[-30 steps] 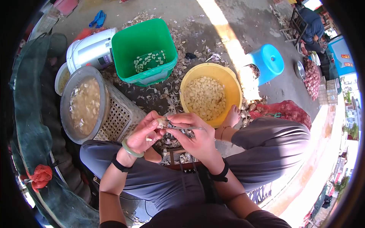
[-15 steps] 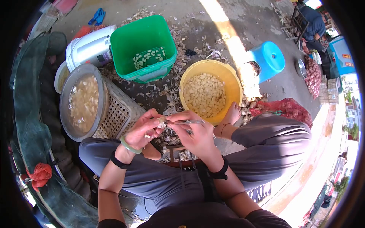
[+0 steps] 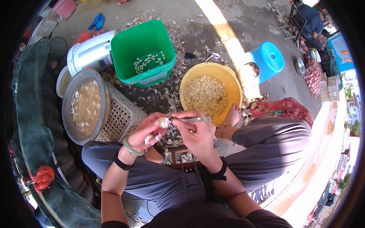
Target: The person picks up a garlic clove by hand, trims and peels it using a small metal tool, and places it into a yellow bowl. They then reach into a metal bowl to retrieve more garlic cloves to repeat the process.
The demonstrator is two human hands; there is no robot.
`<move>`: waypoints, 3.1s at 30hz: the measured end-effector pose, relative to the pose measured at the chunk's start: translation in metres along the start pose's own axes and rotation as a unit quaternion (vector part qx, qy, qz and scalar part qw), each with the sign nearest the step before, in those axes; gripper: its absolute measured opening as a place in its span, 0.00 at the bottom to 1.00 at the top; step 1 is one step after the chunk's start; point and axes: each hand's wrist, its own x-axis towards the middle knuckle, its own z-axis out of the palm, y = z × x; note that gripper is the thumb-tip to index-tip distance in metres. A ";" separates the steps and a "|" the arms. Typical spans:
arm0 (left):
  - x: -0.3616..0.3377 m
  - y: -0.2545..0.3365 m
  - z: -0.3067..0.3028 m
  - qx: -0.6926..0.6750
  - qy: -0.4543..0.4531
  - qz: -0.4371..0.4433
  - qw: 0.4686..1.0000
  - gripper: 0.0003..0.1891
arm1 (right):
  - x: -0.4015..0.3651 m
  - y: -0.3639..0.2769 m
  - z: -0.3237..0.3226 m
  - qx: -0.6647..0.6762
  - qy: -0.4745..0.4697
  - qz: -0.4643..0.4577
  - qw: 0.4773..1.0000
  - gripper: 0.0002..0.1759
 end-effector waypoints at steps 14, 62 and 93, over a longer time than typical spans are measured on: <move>-0.001 0.002 -0.005 -0.003 0.014 -0.036 0.999 0.19 | 0.002 -0.001 -0.001 0.060 -0.004 0.028 0.998 0.07; 0.003 -0.012 -0.005 -0.018 0.068 0.080 0.994 0.14 | 0.002 0.014 -0.005 0.002 0.015 -0.067 0.998 0.14; 0.005 -0.015 -0.009 0.002 0.063 0.092 0.994 0.14 | 0.001 0.015 0.001 -0.105 0.013 -0.167 0.980 0.14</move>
